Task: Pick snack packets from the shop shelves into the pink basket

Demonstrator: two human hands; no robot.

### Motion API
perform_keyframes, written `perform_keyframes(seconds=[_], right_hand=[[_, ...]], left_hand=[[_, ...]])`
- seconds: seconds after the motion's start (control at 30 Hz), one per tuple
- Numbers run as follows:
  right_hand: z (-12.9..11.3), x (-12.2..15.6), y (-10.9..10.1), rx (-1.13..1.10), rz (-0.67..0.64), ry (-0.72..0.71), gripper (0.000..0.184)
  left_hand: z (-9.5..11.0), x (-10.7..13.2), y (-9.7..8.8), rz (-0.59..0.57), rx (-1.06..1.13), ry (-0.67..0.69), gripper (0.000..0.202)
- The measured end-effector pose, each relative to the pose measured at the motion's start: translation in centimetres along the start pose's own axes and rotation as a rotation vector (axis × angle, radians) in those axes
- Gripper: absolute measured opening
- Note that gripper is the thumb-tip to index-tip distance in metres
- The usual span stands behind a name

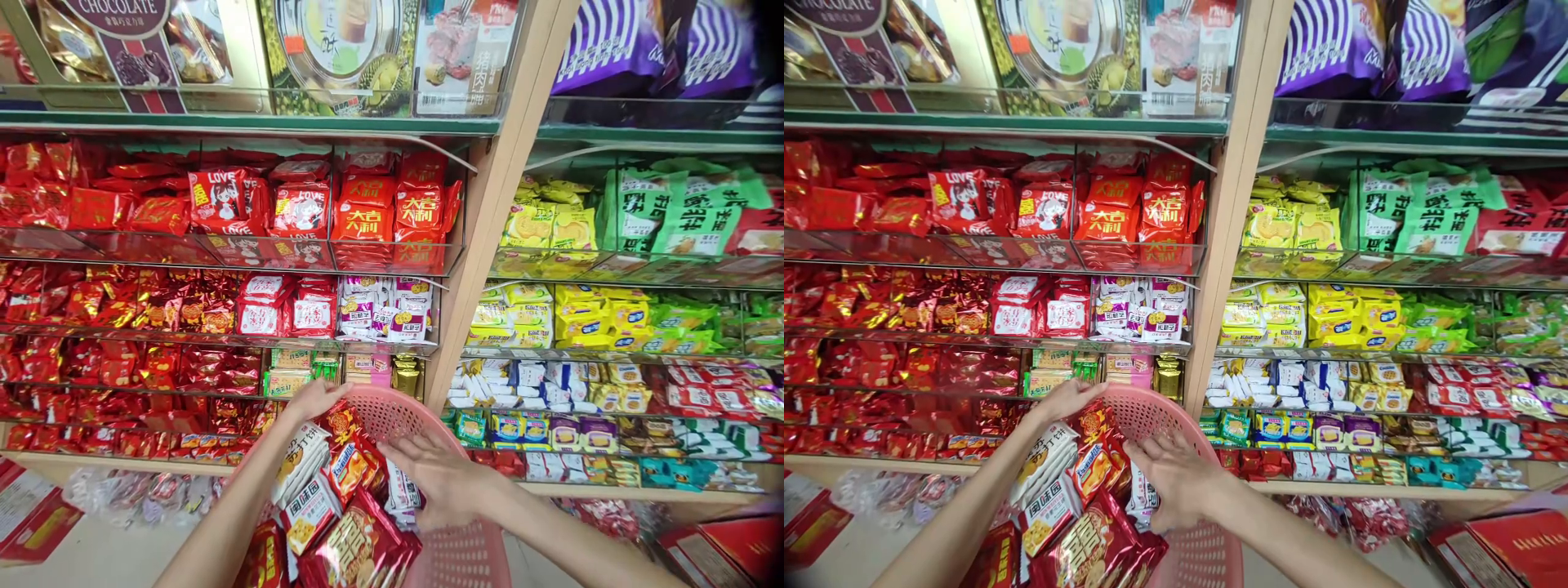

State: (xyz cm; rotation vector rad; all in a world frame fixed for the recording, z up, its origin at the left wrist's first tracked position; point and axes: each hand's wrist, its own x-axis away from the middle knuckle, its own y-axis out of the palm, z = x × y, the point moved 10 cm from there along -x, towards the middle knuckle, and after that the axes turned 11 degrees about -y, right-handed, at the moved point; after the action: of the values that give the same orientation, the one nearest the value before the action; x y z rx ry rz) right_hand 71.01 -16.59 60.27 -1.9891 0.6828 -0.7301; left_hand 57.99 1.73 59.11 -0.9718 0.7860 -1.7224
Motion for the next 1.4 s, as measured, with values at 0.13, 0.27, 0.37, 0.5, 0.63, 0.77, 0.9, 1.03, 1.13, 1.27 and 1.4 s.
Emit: perform_keyframes(seconds=[0.13,0.27,0.37,0.5,0.63,0.77,0.9,1.03,1.13,1.27,1.4], right_hand=[[0.5,-0.5,1.2,0.041,0.046,0.018,0.109],[0.9,-0.8,2.1,0.081,0.052,0.043,0.113],[1.1,-0.6,2.2,0.085,0.075,0.039,0.113],[1.0,-0.2,1.9,0.072,0.101,0.004,0.118],[0.7,0.1,1.8,0.078,0.089,-0.003,0.127],[0.4,0.1,1.9,0.108,0.071,0.011,0.125],[-0.1,0.3,1.9,0.164,0.067,0.014,0.118],[-0.2,0.9,1.9,0.19,0.055,0.017,0.113],[-0.1,1.3,1.5,0.192,0.074,0.018,0.113],[-0.4,1.7,1.9,0.172,0.038,0.034,0.114],[-0.7,1.5,2.8,0.215,0.038,0.059,0.12]], left_hand=[[-0.2,-0.1,0.1,-0.001,0.02,0.004,0.058],[-0.3,-0.2,0.1,0.022,0.018,0.015,0.058],[-0.3,-0.3,0.3,0.01,0.022,0.008,0.058],[-0.2,-0.4,0.3,0.016,0.008,0.016,0.059],[0.0,-0.4,0.2,0.031,-0.006,0.018,0.059],[0.2,-0.5,0.5,0.018,0.006,0.011,0.058],[0.4,-0.5,0.9,0.011,0.007,0.014,0.056],[0.8,-0.4,1.2,0.013,0.002,0.026,0.055],[0.9,-0.3,1.2,0.022,0.0,0.027,0.055],[1.0,0.3,1.2,0.008,0.005,0.011,0.056],[0.9,0.8,1.1,0.006,0.011,-0.015,0.059]])
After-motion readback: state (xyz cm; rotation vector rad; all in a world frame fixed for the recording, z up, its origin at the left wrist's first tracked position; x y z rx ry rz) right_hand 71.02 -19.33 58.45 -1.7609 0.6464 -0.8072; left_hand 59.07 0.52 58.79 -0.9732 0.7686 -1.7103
